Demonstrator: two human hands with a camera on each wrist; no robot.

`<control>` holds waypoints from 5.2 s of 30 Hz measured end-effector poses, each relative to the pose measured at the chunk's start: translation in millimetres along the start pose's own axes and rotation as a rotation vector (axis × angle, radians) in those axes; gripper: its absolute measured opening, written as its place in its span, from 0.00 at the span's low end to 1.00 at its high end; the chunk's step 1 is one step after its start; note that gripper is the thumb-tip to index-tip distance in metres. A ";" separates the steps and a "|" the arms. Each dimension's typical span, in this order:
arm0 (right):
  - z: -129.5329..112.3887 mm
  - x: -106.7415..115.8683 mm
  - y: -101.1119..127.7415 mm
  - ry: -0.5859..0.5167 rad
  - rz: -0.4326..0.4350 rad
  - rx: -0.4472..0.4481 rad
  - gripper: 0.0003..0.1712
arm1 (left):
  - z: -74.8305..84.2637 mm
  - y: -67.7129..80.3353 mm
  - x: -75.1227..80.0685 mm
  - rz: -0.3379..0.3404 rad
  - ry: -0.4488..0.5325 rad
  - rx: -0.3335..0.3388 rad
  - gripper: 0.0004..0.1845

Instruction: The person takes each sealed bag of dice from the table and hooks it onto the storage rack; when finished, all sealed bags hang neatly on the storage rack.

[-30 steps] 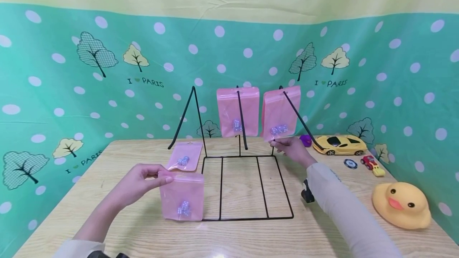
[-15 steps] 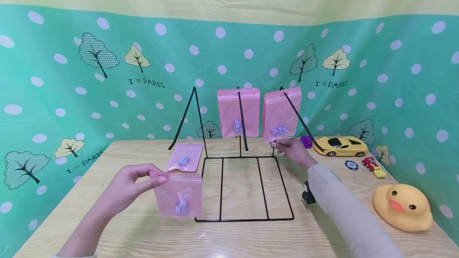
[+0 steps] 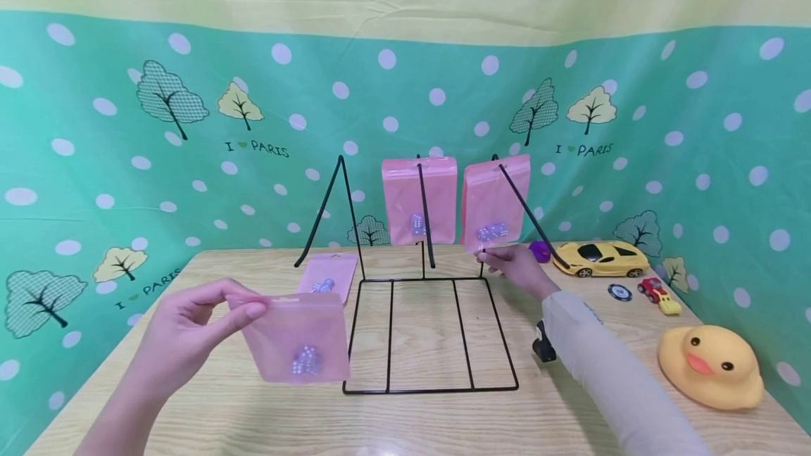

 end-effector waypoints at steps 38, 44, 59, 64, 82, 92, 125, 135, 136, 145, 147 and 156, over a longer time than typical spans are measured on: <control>2.3 -2.0 -1.9 0.043 0.007 0.027 0.21 | 23.8 -27.5 -17.4 0.135 0.154 0.141 0.08; 2.8 -2.4 -1.9 0.034 0.008 0.029 0.21 | 19.9 -30.9 -19.6 0.164 0.164 0.159 0.10; 5.2 -1.2 -3.1 0.028 0.000 0.016 0.22 | 7.0 -43.6 -26.1 0.109 0.109 0.229 0.07; 7.3 -2.1 -4.0 0.011 0.003 0.007 0.21 | 3.5 -49.0 -28.5 0.109 0.101 0.233 0.06; 3.9 -2.0 -1.8 0.002 0.006 0.007 0.21 | -16.9 -71.3 -35.6 0.187 0.082 0.232 0.05; 4.3 -2.4 -1.3 0.004 0.011 -0.004 0.22 | -26.2 -85.9 -38.6 0.232 0.057 0.237 0.04; 0.0 -8.6 -0.3 -0.042 0.003 0.013 0.21 | -55.8 -126.4 -48.4 0.304 0.044 0.306 0.09; 4.3 -9.0 -0.8 -0.020 0.005 0.001 0.21 | -59.7 -135.3 -50.7 0.314 -0.001 0.322 0.14; 4.8 -8.5 -0.8 -0.015 0.008 0.005 0.20 | -60.1 -136.3 -51.4 0.313 0.000 0.324 0.14; 5.2 -5.8 -0.6 -0.021 0.005 0.014 0.20 | -60.6 -143.1 -53.9 0.314 -0.022 0.329 0.16; 5.7 -4.8 -0.2 -0.021 0.008 0.005 0.20 | -60.5 -144.0 -54.5 0.309 -0.034 0.337 0.18; 7.3 -4.9 0.2 -0.031 0.011 -0.010 0.21 | -62.6 -145.1 -57.0 0.262 -0.055 0.365 0.25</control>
Point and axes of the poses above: each hand's wrist, its own y-axis away from the middle knuckle, its own x-axis out of the back of the hand, z = x × y, the point moved 7 cm from there along -y, towards the middle knuckle, and after that the axes turned 10 degrees about z, right-handed, at the moved point
